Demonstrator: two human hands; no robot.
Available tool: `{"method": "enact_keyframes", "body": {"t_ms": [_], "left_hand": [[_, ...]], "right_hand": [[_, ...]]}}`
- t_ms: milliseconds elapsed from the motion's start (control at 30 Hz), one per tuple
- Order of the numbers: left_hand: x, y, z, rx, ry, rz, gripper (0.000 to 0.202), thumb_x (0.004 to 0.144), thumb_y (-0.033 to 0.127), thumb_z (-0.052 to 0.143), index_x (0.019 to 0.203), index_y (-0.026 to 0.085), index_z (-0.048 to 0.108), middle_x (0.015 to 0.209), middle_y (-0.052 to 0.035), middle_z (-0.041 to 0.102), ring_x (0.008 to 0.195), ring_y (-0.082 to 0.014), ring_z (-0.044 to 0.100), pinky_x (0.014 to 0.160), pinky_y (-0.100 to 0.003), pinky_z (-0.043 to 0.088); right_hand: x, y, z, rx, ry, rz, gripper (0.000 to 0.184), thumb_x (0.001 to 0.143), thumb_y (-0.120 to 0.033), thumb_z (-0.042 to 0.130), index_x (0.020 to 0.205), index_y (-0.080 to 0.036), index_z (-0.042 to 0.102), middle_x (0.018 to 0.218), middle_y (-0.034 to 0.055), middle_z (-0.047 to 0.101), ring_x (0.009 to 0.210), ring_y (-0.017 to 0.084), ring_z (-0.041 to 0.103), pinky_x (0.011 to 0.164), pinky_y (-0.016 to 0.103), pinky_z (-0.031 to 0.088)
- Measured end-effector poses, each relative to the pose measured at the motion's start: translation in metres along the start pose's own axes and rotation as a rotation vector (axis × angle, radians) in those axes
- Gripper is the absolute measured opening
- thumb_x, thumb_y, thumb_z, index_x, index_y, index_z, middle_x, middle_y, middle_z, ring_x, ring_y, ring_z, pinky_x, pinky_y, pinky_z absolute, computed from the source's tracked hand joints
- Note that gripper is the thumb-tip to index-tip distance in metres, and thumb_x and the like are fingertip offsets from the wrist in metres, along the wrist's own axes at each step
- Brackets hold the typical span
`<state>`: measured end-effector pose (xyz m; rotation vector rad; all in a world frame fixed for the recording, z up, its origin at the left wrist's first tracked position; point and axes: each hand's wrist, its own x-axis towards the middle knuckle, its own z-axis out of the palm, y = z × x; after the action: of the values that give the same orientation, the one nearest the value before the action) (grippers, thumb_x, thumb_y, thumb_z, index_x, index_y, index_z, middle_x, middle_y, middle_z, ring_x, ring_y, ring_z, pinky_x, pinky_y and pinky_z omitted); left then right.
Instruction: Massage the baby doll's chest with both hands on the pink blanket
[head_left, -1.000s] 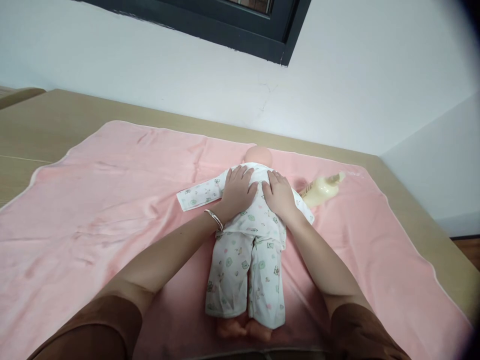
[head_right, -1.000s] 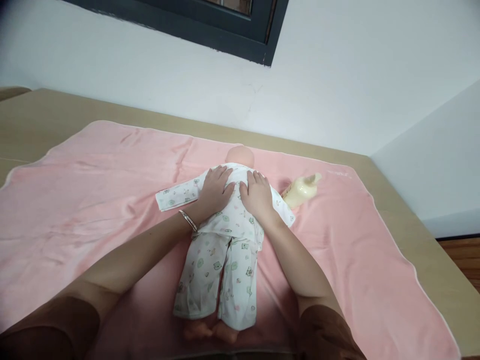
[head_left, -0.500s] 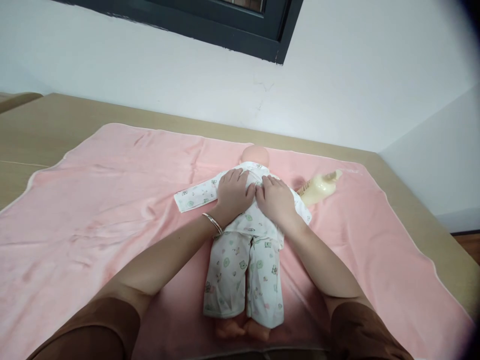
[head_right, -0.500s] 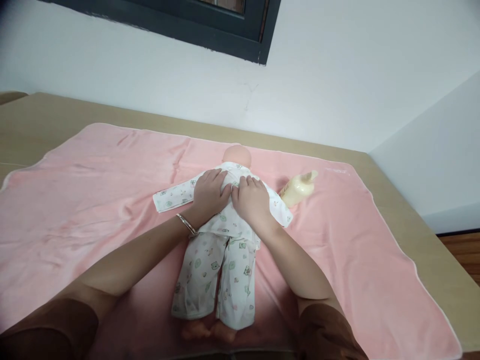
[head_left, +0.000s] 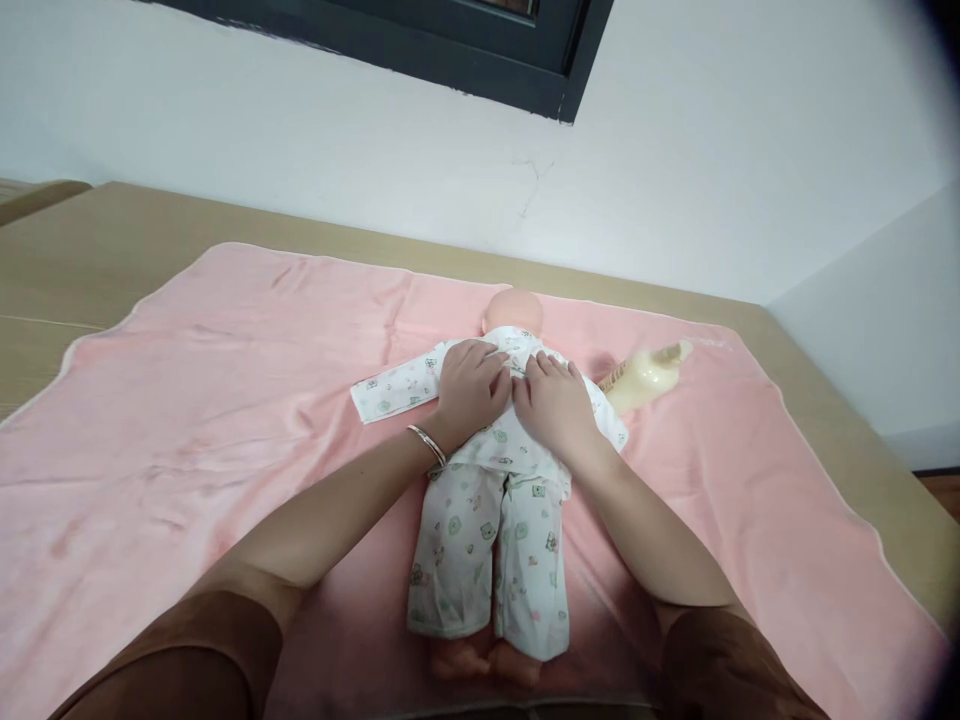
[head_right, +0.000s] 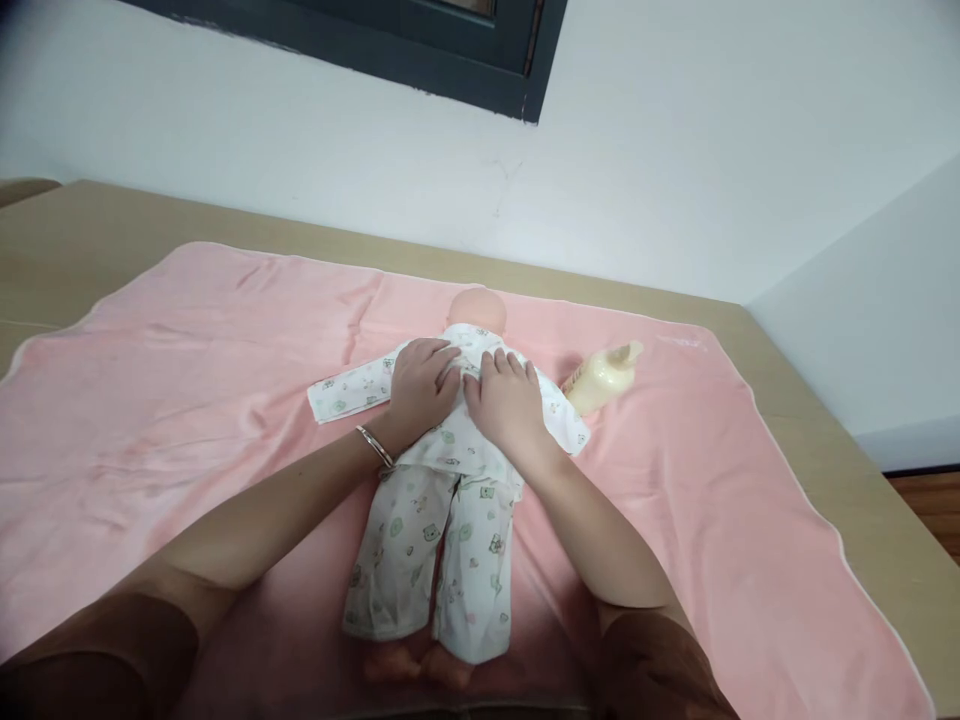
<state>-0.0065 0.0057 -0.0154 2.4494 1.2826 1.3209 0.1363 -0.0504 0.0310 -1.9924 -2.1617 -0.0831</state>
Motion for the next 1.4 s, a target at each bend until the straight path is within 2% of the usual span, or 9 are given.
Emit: {"method": "enact_keyframes", "body": {"t_ms": [133, 267, 600, 733, 967, 1133, 1267, 1333, 1400], "left_hand": [[0.002, -0.006, 0.01, -0.027, -0.018, -0.139, 0.036, 0.091, 0.029, 0.051, 0.123, 0.018, 0.065, 0.132, -0.0137, 0.065, 0.127, -0.031, 0.055, 0.113, -0.052, 0.042], [0.002, -0.008, 0.011, -0.044, -0.054, -0.131, 0.039, 0.092, 0.029, 0.05, 0.126, 0.016, 0.063, 0.135, -0.0147, 0.063, 0.131, -0.0316, 0.053, 0.115, -0.053, 0.039], [-0.001, -0.003, 0.001, -0.005, 0.046, 0.048, 0.023, 0.094, 0.028, 0.048, 0.091, 0.022, 0.069, 0.098, -0.0095, 0.071, 0.099, -0.0251, 0.063, 0.095, -0.046, 0.05], [-0.002, -0.002, 0.002, -0.007, 0.058, 0.016, 0.021, 0.092, 0.027, 0.049, 0.095, 0.021, 0.07, 0.102, -0.0105, 0.071, 0.102, -0.0256, 0.063, 0.096, -0.046, 0.05], [0.001, -0.004, 0.006, -0.019, -0.081, -0.171, 0.045, 0.09, 0.029, 0.049, 0.132, 0.015, 0.059, 0.143, -0.0151, 0.06, 0.136, -0.0311, 0.05, 0.118, -0.053, 0.037], [0.0, -0.006, 0.006, -0.03, 0.006, -0.028, 0.031, 0.093, 0.029, 0.049, 0.115, 0.017, 0.066, 0.123, -0.0128, 0.07, 0.12, -0.0273, 0.061, 0.109, -0.049, 0.046], [-0.003, -0.007, 0.006, -0.038, 0.135, 0.092, 0.018, 0.092, 0.024, 0.051, 0.094, 0.021, 0.068, 0.097, -0.0087, 0.073, 0.097, -0.0234, 0.065, 0.093, -0.044, 0.053], [-0.004, -0.006, 0.005, -0.041, 0.144, 0.1, 0.017, 0.091, 0.023, 0.051, 0.091, 0.021, 0.068, 0.093, -0.0077, 0.072, 0.093, -0.0228, 0.065, 0.09, -0.043, 0.054], [-0.004, -0.005, 0.004, -0.037, 0.12, 0.063, 0.018, 0.091, 0.023, 0.051, 0.095, 0.021, 0.069, 0.098, -0.0087, 0.071, 0.097, -0.0235, 0.064, 0.092, -0.044, 0.054]], "right_hand": [[0.015, 0.015, 0.006, 0.115, -0.066, 0.085, 0.067, 0.102, -0.051, 0.034, 0.155, -0.009, 0.039, 0.162, 0.019, 0.037, 0.151, 0.042, 0.03, 0.119, 0.063, 0.026], [0.021, 0.022, 0.006, 0.163, -0.104, 0.106, 0.068, 0.102, -0.055, 0.035, 0.159, -0.018, 0.032, 0.165, 0.0155, 0.033, 0.152, 0.044, 0.025, 0.118, 0.068, 0.024], [-0.001, 0.003, -0.008, 0.02, -0.029, 0.015, 0.047, 0.106, -0.038, 0.033, 0.134, -0.012, 0.059, 0.146, 0.02, 0.058, 0.142, 0.038, 0.045, 0.118, 0.067, 0.018], [0.004, 0.007, -0.012, 0.04, -0.032, 0.021, 0.048, 0.107, -0.041, 0.027, 0.109, -0.017, 0.068, 0.135, 0.0173, 0.066, 0.137, 0.034, 0.052, 0.117, 0.063, 0.023], [0.021, 0.022, 0.006, 0.104, -0.036, 0.103, 0.058, 0.104, -0.048, 0.033, 0.146, -0.011, 0.048, 0.158, 0.0181, 0.044, 0.148, 0.036, 0.037, 0.118, 0.066, 0.022], [0.015, 0.017, 0.004, 0.047, -0.005, 0.068, 0.055, 0.105, -0.043, 0.03, 0.142, -0.008, 0.052, 0.153, 0.0199, 0.05, 0.144, 0.037, 0.042, 0.116, 0.06, 0.026], [0.0, 0.006, -0.01, -0.012, -0.042, -0.023, 0.042, 0.102, -0.035, 0.036, 0.116, -0.007, 0.065, 0.13, 0.0229, 0.067, 0.127, 0.036, 0.057, 0.109, 0.051, 0.036], [-0.002, 0.004, -0.012, -0.018, -0.038, -0.036, 0.04, 0.102, -0.034, 0.037, 0.109, -0.009, 0.067, 0.124, 0.022, 0.07, 0.122, 0.034, 0.061, 0.11, 0.049, 0.036], [0.001, 0.006, -0.007, 0.005, -0.016, -0.008, 0.045, 0.103, -0.037, 0.034, 0.116, -0.009, 0.067, 0.13, 0.0213, 0.068, 0.127, 0.034, 0.058, 0.113, 0.05, 0.034]]}}
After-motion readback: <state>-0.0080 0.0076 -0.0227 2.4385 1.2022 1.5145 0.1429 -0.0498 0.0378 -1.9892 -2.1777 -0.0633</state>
